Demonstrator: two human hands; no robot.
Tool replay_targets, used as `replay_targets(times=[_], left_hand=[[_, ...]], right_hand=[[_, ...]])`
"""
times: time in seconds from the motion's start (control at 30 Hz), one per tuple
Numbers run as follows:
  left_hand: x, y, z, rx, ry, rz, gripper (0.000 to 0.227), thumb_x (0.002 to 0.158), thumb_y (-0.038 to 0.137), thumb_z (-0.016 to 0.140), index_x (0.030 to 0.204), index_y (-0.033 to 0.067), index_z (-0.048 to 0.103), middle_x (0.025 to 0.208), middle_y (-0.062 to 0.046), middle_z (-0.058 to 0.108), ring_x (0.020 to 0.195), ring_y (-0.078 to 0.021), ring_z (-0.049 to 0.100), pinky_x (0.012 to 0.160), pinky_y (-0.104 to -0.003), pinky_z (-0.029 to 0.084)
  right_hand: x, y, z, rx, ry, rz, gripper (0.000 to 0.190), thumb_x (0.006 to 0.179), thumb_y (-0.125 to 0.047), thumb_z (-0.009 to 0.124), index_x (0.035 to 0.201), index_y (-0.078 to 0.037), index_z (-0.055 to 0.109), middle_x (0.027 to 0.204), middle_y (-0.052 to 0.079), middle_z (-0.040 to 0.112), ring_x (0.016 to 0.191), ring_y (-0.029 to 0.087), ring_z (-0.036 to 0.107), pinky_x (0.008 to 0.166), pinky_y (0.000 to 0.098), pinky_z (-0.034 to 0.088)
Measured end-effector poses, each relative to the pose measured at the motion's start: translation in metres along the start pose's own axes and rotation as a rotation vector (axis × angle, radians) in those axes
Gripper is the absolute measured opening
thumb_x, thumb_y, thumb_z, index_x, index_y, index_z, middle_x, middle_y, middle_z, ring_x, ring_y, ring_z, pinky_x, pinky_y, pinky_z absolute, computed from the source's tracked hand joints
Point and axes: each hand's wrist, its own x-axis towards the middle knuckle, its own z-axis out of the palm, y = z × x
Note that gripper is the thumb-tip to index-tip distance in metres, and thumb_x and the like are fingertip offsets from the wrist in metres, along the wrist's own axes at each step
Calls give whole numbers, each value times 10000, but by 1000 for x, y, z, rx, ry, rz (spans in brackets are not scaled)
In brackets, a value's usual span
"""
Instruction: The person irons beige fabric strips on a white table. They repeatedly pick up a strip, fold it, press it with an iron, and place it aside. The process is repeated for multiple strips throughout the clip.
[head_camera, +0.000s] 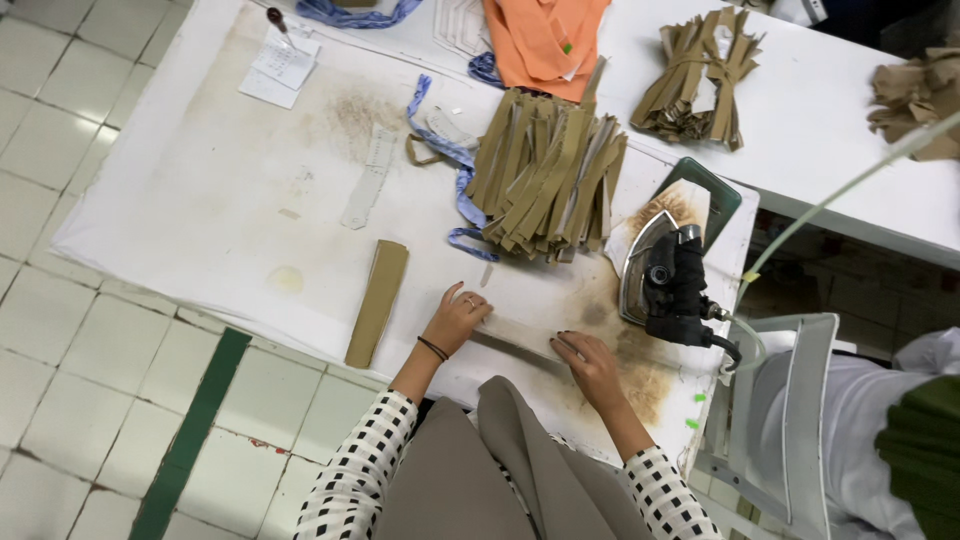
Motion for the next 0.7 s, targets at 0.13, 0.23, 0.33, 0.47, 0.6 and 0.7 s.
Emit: replay_targets(times=[0.13, 0.23, 0.33, 0.47, 0.6, 0.7], left_hand=[[-11, 16, -33, 69, 189, 171, 100, 831, 89, 609, 900, 160, 598, 904, 6, 531, 931, -157, 545, 949, -391, 410], [-37, 16, -42, 69, 85, 190, 180, 824, 156, 626, 1004, 153, 622, 1025, -21, 583, 1014, -182, 549, 926, -382, 411], [-50, 9, -42, -163, -115, 3, 519, 787, 499, 611, 1194, 183, 552, 1272, -55, 507, 1177, -247, 462, 963, -439, 360], [-54, -1, 0, -229, -218, -249, 342, 857, 389, 553, 1163, 235, 543, 1134, 17, 520, 1077, -197, 501, 888, -384, 413], [-42, -6, -3, -319, -250, -352, 288, 793, 239, 665, 1064, 195, 577, 987, 25, 512, 972, -201, 531, 804, -348, 463], [-35, -7, -11, -495, -314, -398, 304, 767, 197, 688, 1047, 160, 576, 991, -14, 535, 978, -239, 559, 846, -355, 475]], right_hand=[[-19, 3, 0, -35, 53, -24, 225, 873, -36, 533, 990, -144, 692, 1006, 64, 638, 941, 229, 611, 794, 366, 506], [-36, -3, 1, -31, -157, 72, 367, 781, -128, 616, 1136, -216, 633, 1144, 38, 595, 1090, 227, 537, 920, 397, 408], [-36, -10, -11, 6, -271, 195, 425, 753, -388, 649, 1145, -227, 616, 1187, 19, 565, 1165, 213, 478, 968, 410, 342], [-34, -7, 7, 36, -228, 450, 261, 820, -216, 644, 1079, -192, 631, 1028, 3, 605, 1015, 206, 568, 805, 350, 448], [-17, -10, 13, 38, -225, 531, 147, 853, -212, 633, 994, -176, 654, 962, -20, 606, 965, 168, 573, 783, 311, 450], [-2, -21, 25, 133, -232, 465, 120, 838, -185, 648, 956, -166, 658, 924, -10, 607, 931, 183, 581, 770, 315, 461]])
